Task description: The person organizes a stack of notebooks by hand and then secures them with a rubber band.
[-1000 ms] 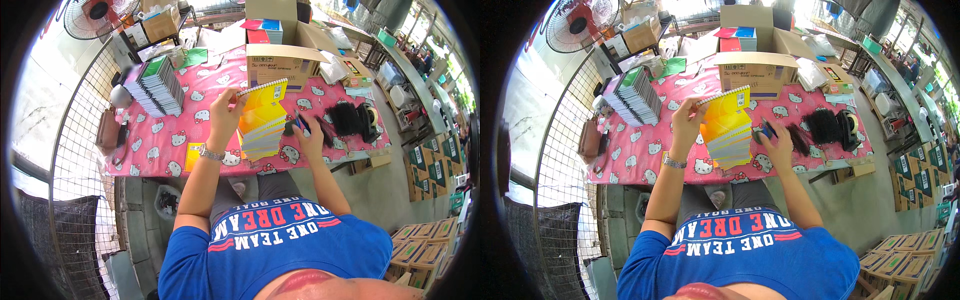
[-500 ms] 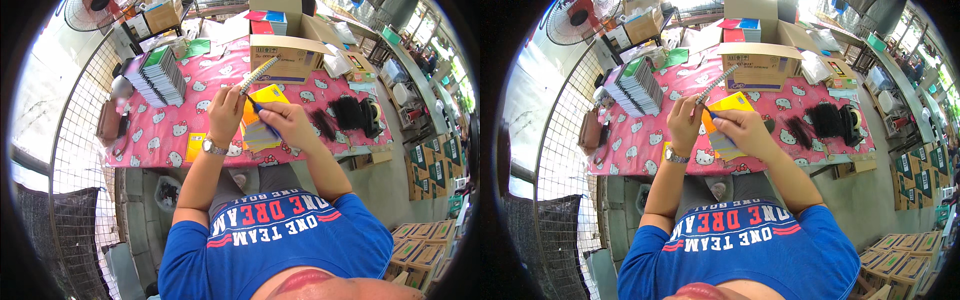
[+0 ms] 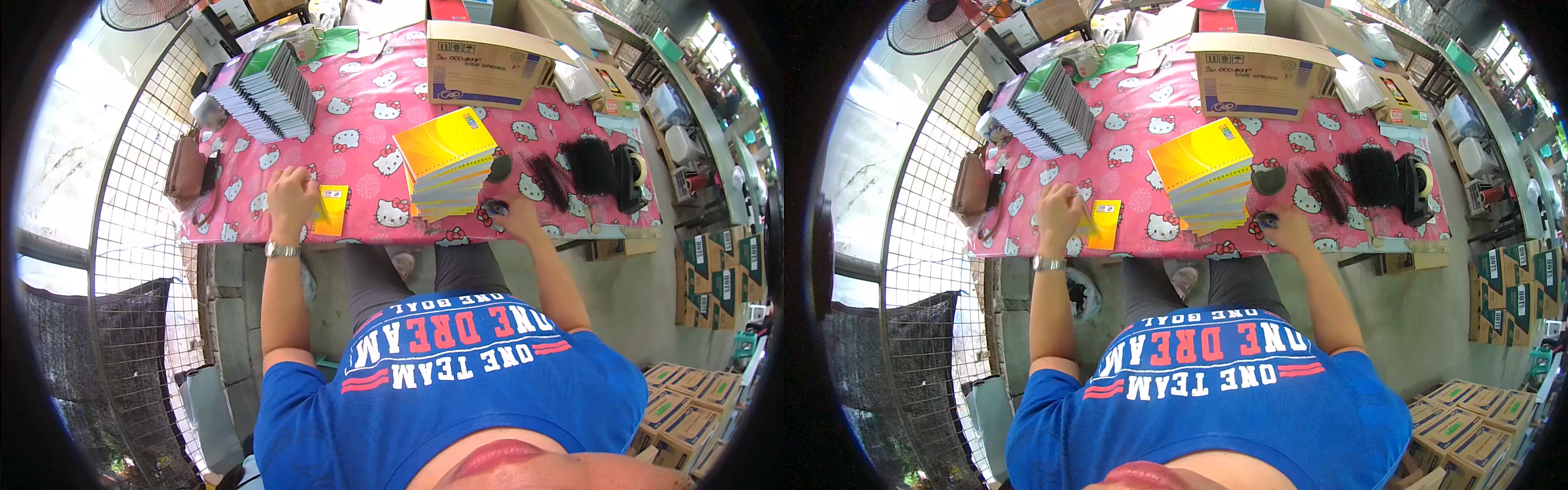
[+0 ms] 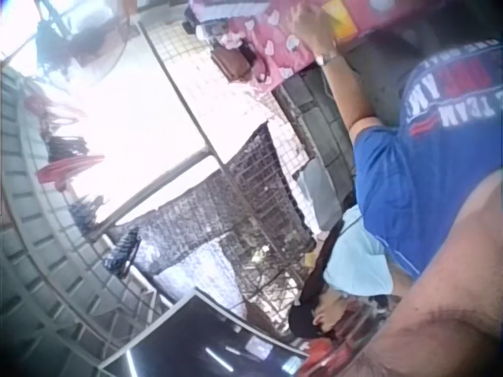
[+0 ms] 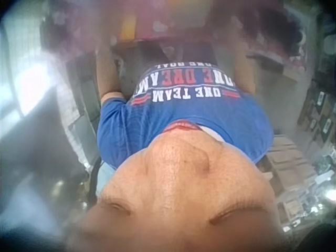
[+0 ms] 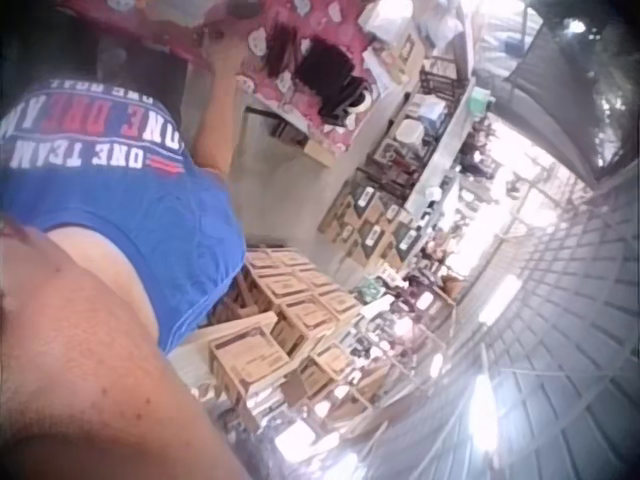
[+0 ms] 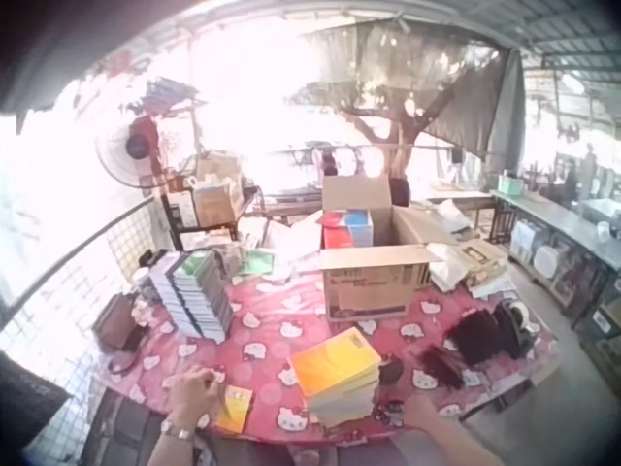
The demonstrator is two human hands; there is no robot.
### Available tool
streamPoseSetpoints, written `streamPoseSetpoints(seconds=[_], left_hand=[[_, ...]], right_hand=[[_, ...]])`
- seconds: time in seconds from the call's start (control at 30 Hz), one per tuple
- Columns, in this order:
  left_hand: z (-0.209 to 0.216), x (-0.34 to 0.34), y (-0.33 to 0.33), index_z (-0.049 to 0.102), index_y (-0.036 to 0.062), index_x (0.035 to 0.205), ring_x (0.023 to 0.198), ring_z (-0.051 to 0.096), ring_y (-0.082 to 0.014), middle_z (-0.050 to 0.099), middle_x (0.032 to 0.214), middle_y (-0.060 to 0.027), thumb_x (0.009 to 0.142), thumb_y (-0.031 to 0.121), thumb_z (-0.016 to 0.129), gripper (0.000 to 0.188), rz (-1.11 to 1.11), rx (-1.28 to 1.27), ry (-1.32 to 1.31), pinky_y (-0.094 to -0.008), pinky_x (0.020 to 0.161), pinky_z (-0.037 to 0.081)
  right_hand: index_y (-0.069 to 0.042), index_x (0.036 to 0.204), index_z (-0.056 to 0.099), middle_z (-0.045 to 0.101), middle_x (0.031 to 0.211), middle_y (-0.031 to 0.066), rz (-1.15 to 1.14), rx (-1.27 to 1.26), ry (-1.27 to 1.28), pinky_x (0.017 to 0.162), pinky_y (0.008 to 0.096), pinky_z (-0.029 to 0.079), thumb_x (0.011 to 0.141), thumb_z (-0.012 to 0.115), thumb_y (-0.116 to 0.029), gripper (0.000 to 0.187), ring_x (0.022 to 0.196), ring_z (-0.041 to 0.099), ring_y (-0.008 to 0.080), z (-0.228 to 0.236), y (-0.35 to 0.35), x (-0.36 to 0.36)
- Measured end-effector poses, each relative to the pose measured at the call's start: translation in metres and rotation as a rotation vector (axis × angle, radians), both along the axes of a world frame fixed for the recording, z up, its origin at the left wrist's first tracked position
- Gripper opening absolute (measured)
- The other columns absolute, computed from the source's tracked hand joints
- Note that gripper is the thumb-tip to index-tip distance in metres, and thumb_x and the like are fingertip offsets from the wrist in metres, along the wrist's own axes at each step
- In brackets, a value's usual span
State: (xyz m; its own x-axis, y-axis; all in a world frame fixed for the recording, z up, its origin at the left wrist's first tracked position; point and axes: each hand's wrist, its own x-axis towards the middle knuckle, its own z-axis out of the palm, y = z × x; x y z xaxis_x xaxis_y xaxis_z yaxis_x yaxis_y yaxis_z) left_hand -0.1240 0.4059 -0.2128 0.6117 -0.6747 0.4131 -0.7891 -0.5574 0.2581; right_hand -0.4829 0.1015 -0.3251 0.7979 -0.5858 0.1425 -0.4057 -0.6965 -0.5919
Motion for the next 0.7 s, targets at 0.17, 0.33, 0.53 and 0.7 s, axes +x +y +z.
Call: streamPoseSetpoints(seconds=[0.17, 0.33, 0.53, 0.7], left_hand=[[-0.103, 0.031, -0.019, 0.070, 0.0097, 0.091, 0.106, 0.060, -0.0278, 0.069, 0.102, -0.0067, 0.080, 0.020, 0.064, 0.016, 0.045, 0.292, 0.456, -0.0438, 0.090, 0.047], [-0.094, 0.036, -0.034, 0.068, 0.0115, 0.103, 0.109, 0.058, -0.0323, 0.065, 0.114, -0.0106, 0.080, 0.020, 0.065, 0.025, 0.199, 0.151, 0.090, -0.0443, 0.092, 0.047], [0.105, -0.109, -0.108, 0.066, 0.0063, 0.097, 0.100, 0.059, -0.0298, 0.066, 0.100, -0.0117, 0.084, 0.014, 0.066, 0.015, -0.524, -0.420, -0.106, -0.0428, 0.088, 0.048], [0.100, -0.155, -0.137, 0.067, 0.0072, 0.101, 0.102, 0.061, -0.0290, 0.066, 0.102, -0.0107, 0.081, 0.019, 0.068, 0.024, -0.611, 0.032, -0.098, -0.0421, 0.086, 0.052]], right_hand=[[-0.007, 0.102, 0.067, 0.064, 0.107, 0.0167, -0.093, -0.024, 0.214, 0.087, 0.0438, 0.050, 0.074, 0.072, -0.021, 0.032, 0.106, 0.059, 0.0362, -0.004, -0.036, 0.037], [-0.006, 0.099, 0.062, 0.059, 0.099, 0.0164, -0.479, -0.468, 0.286, 0.084, 0.0454, 0.050, 0.079, 0.072, -0.028, 0.031, 0.103, 0.057, 0.0357, -0.027, -0.101, 0.018], [-0.004, 0.100, 0.061, 0.062, 0.102, 0.0178, -0.355, -0.414, 0.428, 0.083, 0.0481, 0.050, 0.089, 0.060, -0.024, 0.023, 0.102, 0.061, 0.0351, -0.024, -0.134, -0.008], [-0.004, 0.106, 0.065, 0.061, 0.104, 0.0191, -0.491, -0.421, 0.096, 0.083, 0.0490, 0.050, 0.092, 0.050, -0.014, 0.022, 0.096, 0.061, 0.0389, 0.037, -0.129, 0.013]])
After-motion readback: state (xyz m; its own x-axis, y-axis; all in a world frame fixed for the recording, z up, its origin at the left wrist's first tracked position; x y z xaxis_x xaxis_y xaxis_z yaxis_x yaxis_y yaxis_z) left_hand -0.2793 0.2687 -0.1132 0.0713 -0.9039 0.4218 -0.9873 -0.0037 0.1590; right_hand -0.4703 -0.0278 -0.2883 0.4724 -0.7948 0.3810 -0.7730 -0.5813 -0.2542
